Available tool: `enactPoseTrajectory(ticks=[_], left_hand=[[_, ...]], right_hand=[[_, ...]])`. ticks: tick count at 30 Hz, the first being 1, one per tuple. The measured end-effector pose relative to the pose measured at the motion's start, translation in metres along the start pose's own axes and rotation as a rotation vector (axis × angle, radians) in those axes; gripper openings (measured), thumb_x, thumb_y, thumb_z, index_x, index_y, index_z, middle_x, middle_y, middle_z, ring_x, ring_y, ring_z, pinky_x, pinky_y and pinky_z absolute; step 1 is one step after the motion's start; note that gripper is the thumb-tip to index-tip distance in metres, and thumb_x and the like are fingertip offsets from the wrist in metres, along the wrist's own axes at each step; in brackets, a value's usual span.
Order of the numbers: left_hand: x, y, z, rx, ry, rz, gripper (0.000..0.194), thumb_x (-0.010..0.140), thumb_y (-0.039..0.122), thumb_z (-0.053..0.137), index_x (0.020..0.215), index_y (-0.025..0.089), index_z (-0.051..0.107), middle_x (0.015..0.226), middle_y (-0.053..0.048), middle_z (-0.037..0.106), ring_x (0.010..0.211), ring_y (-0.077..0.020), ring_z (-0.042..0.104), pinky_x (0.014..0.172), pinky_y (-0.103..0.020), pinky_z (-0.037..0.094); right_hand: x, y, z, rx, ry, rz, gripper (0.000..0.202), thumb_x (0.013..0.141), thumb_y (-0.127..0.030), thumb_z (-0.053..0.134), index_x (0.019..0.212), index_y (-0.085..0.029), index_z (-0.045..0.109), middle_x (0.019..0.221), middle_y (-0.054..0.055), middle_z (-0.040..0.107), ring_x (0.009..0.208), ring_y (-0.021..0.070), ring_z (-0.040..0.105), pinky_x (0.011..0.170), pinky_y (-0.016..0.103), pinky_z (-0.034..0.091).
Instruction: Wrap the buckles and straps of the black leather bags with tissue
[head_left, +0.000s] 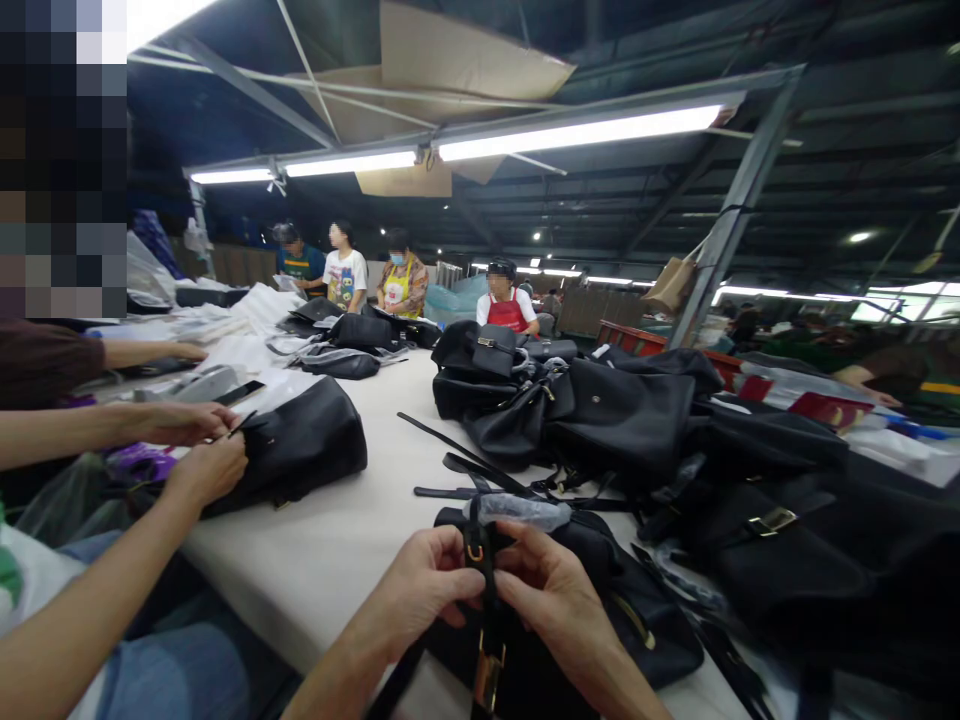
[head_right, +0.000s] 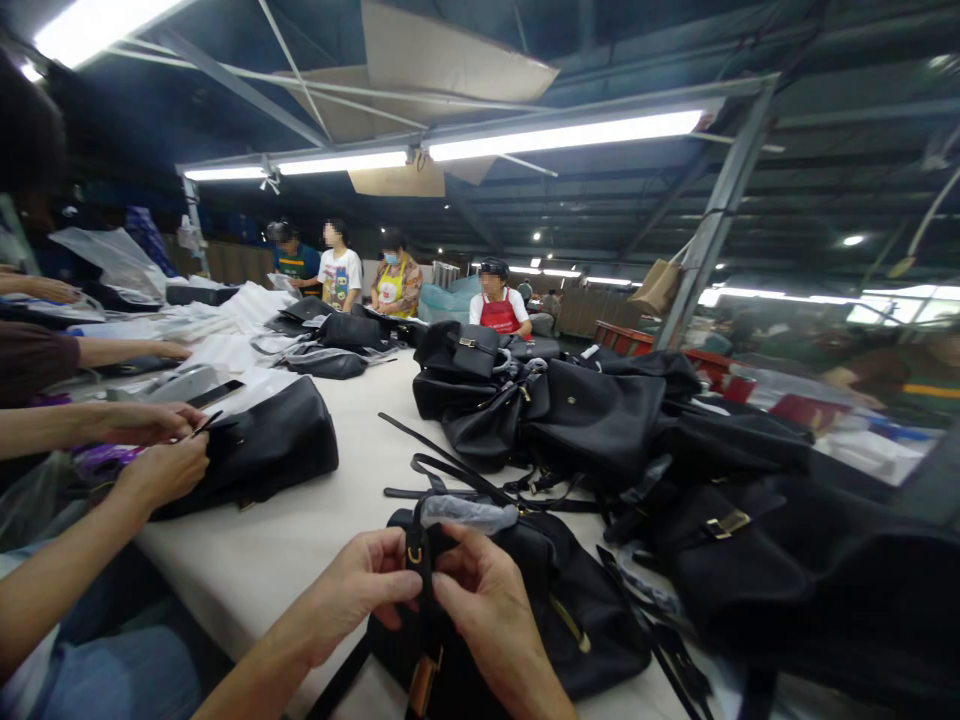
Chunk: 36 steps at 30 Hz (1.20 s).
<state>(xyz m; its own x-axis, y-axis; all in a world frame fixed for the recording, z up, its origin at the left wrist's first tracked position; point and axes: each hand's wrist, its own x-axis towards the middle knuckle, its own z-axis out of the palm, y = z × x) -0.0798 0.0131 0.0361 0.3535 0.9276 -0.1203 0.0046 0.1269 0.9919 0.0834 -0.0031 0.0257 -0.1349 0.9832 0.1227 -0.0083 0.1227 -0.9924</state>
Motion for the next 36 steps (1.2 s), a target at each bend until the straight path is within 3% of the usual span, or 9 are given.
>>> enactPoseTrajectory(ticks=[4, 9, 16, 21, 25, 28, 36], left_hand=[[0.003, -0.002, 0.005, 0.039, 0.015, 0.011, 0.018, 0.055, 0.018, 0.060, 0.073, 0.017, 0.055, 0.055, 0.004, 0.060, 0.050, -0.0107, 0.056, 0.042, -0.018, 0.038], [0.007, -0.004, 0.009, -0.006, -0.036, 0.039, 0.024, 0.053, 0.017, 0.059, 0.077, 0.016, 0.057, 0.060, 0.005, 0.057, 0.051, -0.0093, 0.053, 0.048, -0.020, 0.043], [0.009, -0.002, 0.014, -0.065, -0.100, 0.155, 0.028, 0.057, 0.014, 0.058, 0.084, 0.014, 0.063, 0.066, 0.003, 0.057, 0.058, -0.0094, 0.050, 0.053, -0.021, 0.041], [-0.002, 0.006, 0.019, 0.120, -0.030, 0.358, 0.022, 0.073, 0.011, 0.053, 0.089, 0.016, 0.068, 0.078, 0.001, 0.062, 0.076, -0.0145, 0.056, 0.070, -0.024, 0.045], [-0.001, 0.003, 0.016, -0.029, -0.075, 0.217, 0.021, 0.065, 0.013, 0.058, 0.084, 0.016, 0.066, 0.069, 0.003, 0.058, 0.064, -0.0113, 0.052, 0.058, -0.021, 0.041], [0.002, -0.001, 0.013, -0.077, -0.076, 0.104, 0.025, 0.060, 0.016, 0.062, 0.084, 0.014, 0.067, 0.064, 0.003, 0.059, 0.056, -0.0094, 0.047, 0.049, -0.019, 0.034], [0.005, -0.006, 0.013, -0.284, -0.175, -0.038, 0.037, 0.058, 0.016, 0.070, 0.094, 0.012, 0.071, 0.077, -0.005, 0.070, 0.055, -0.0092, 0.056, 0.049, -0.018, 0.042]], right_hand=[[0.002, 0.009, 0.000, -0.031, 0.009, -0.051, 0.042, 0.071, -0.022, 0.067, 0.112, -0.018, 0.060, 0.072, 0.000, 0.071, 0.068, 0.0190, 0.066, 0.065, 0.032, 0.049], [0.002, 0.005, -0.002, -0.013, -0.022, -0.051, 0.036, 0.069, -0.018, 0.066, 0.105, -0.019, 0.064, 0.069, -0.003, 0.066, 0.066, 0.0170, 0.063, 0.062, 0.029, 0.048], [-0.002, -0.015, -0.008, 0.308, -0.067, 0.253, 0.054, 0.061, -0.012, 0.067, 0.114, -0.018, 0.063, 0.067, -0.005, 0.061, 0.053, 0.0060, 0.049, 0.044, 0.017, 0.026], [-0.002, -0.012, -0.010, 0.474, -0.055, 0.278, 0.053, 0.057, -0.013, 0.081, 0.108, -0.016, 0.068, 0.080, 0.003, 0.071, 0.062, 0.0086, 0.058, 0.051, 0.017, 0.037], [-0.004, -0.001, -0.008, 0.402, -0.042, 0.136, 0.050, 0.063, -0.015, 0.082, 0.111, -0.018, 0.069, 0.081, 0.003, 0.075, 0.067, 0.0113, 0.063, 0.059, 0.020, 0.044], [-0.007, 0.007, -0.006, 0.428, -0.093, 0.092, 0.049, 0.068, -0.022, 0.082, 0.115, -0.022, 0.067, 0.089, 0.003, 0.077, 0.075, 0.0153, 0.069, 0.076, 0.028, 0.051], [-0.012, 0.020, -0.005, 0.347, -0.018, 0.005, 0.046, 0.071, -0.035, 0.082, 0.113, -0.023, 0.069, 0.102, 0.008, 0.077, 0.093, 0.0237, 0.071, 0.090, 0.039, 0.053]])
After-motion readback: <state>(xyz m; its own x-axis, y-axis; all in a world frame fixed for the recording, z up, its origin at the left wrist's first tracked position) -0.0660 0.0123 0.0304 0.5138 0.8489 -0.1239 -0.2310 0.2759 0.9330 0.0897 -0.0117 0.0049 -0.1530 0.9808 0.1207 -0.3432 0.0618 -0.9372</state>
